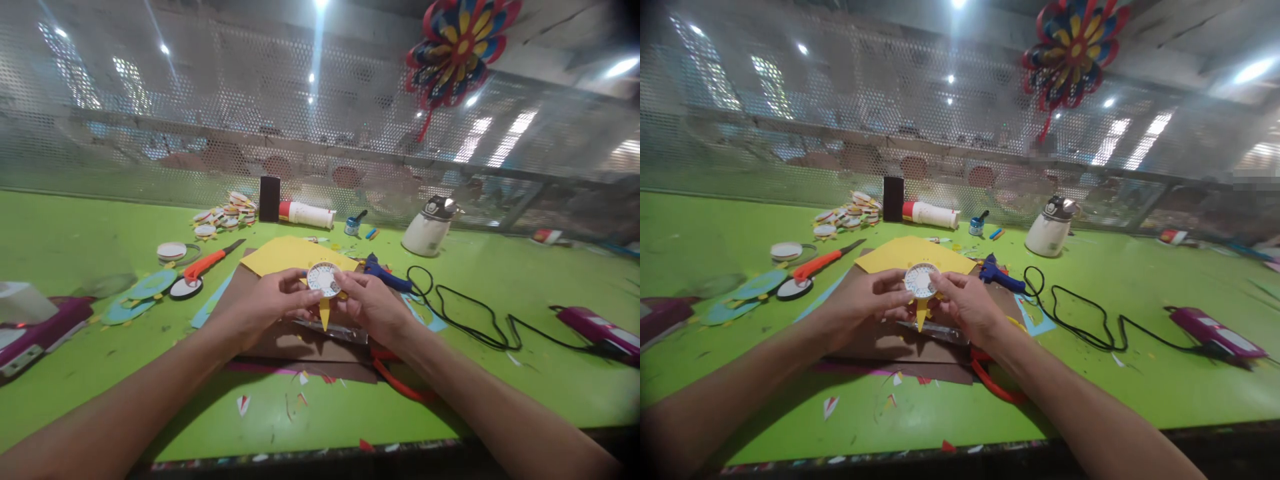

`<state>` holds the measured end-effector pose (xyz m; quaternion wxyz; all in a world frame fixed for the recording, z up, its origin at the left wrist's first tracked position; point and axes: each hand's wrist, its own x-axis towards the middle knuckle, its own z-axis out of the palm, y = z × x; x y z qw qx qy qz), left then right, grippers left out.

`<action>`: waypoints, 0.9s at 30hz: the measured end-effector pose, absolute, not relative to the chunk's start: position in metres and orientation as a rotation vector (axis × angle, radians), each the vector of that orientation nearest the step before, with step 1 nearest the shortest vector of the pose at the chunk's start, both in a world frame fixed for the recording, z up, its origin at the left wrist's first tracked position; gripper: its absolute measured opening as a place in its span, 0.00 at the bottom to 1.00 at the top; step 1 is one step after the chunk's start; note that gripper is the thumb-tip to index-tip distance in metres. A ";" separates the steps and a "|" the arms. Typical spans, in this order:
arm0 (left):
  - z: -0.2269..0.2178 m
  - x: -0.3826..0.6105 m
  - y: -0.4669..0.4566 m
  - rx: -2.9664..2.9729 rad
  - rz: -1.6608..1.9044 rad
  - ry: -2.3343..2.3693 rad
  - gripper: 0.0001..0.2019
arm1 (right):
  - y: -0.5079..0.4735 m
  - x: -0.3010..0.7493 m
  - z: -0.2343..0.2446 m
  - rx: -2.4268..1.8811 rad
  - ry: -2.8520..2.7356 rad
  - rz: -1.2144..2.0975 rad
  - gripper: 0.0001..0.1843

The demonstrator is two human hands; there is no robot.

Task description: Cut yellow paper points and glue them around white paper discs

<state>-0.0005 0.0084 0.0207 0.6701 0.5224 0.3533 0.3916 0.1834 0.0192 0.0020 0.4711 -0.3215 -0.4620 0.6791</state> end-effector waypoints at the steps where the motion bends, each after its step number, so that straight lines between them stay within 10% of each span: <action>1: 0.020 0.000 0.008 1.200 0.883 0.846 0.20 | 0.019 0.183 0.002 -0.790 -1.122 1.682 0.14; 12: 0.016 -0.002 0.013 1.343 0.948 0.989 0.38 | 0.019 0.183 0.003 -0.827 -1.128 1.754 0.16; 27: 0.017 -0.011 0.007 1.694 1.027 0.838 0.31 | 0.013 0.187 0.014 -0.724 -1.139 1.840 0.20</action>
